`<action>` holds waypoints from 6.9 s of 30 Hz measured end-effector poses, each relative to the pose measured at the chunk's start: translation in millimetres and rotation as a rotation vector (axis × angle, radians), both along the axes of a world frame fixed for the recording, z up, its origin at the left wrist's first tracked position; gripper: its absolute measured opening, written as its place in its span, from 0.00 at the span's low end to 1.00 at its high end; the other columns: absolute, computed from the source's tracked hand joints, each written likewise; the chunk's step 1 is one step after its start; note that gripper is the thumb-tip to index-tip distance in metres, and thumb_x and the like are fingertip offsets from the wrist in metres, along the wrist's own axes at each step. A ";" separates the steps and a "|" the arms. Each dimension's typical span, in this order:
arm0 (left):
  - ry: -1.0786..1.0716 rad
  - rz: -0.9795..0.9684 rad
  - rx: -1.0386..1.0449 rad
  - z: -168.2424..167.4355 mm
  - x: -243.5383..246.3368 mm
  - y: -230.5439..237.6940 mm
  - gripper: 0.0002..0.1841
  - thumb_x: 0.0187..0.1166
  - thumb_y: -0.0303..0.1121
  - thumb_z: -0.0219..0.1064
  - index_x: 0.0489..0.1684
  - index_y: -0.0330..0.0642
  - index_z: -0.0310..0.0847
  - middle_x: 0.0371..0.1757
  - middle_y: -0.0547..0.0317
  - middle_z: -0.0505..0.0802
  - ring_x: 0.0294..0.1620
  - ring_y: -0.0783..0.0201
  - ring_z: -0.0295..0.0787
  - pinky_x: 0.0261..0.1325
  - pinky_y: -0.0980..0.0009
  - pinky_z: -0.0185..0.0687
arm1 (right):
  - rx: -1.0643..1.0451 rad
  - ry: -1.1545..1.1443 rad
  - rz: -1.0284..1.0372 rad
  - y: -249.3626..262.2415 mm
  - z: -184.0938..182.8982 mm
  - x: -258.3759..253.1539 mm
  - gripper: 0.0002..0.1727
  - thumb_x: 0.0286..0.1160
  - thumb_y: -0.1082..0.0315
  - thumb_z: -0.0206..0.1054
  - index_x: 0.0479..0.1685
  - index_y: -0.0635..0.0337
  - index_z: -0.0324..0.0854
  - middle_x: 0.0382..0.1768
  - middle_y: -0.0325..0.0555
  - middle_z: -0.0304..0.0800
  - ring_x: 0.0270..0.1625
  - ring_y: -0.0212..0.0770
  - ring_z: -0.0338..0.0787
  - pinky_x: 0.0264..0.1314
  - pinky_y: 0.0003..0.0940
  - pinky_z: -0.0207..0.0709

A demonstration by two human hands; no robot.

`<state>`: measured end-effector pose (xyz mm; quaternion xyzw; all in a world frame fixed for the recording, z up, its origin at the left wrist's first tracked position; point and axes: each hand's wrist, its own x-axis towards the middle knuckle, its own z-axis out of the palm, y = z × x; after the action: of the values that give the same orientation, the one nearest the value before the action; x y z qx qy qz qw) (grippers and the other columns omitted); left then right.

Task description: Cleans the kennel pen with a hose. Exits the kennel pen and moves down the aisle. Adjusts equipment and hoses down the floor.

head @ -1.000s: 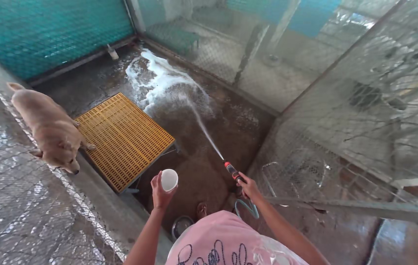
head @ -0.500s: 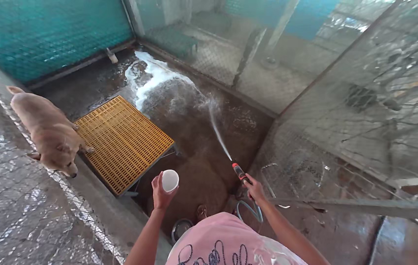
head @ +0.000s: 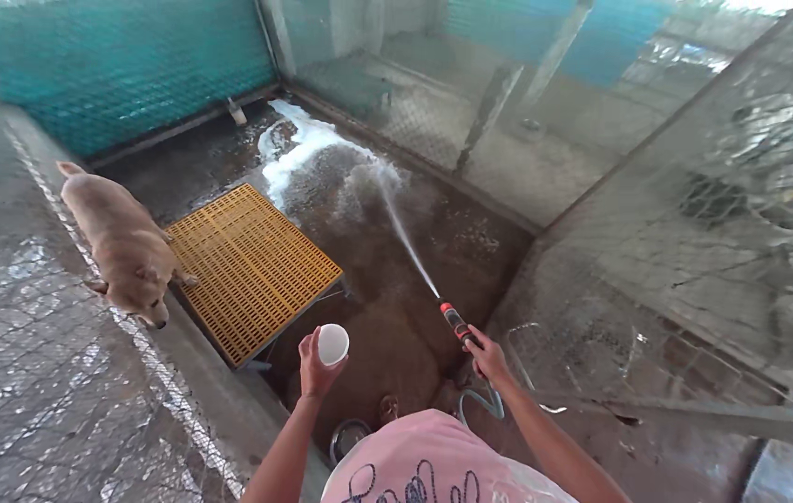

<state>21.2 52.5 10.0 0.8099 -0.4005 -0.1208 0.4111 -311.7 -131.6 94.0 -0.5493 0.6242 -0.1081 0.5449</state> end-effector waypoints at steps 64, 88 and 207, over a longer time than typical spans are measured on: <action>-0.017 -0.001 -0.027 -3.4 1.6 1.3 0.57 0.43 0.36 0.91 0.83 0.27 0.66 0.78 0.20 0.73 0.78 0.29 0.73 0.78 0.46 0.74 | 0.048 -0.207 0.184 -0.6 44.2 33.3 0.28 0.92 0.68 0.56 0.90 0.55 0.62 0.48 0.49 0.91 0.13 0.27 0.68 0.15 0.24 0.66; 0.003 -0.009 -0.031 -1.0 -1.3 -1.7 0.57 0.43 0.35 0.91 0.83 0.27 0.65 0.78 0.20 0.72 0.79 0.30 0.72 0.79 0.46 0.73 | 0.049 -0.139 0.126 5.5 31.9 20.4 0.28 0.92 0.67 0.56 0.90 0.55 0.63 0.47 0.50 0.91 0.13 0.28 0.69 0.15 0.25 0.66; 0.006 -0.016 -0.015 -0.9 5.0 0.3 0.57 0.44 0.35 0.92 0.84 0.28 0.65 0.79 0.18 0.71 0.78 0.28 0.72 0.78 0.45 0.74 | -0.098 -0.152 0.075 17.7 38.1 36.1 0.28 0.91 0.70 0.57 0.90 0.58 0.63 0.49 0.53 0.92 0.13 0.28 0.69 0.16 0.25 0.67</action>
<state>26.2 52.8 9.1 0.8033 -0.4066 -0.1233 0.4173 -275.6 -113.9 132.2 -0.5886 0.5539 -0.1596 0.5668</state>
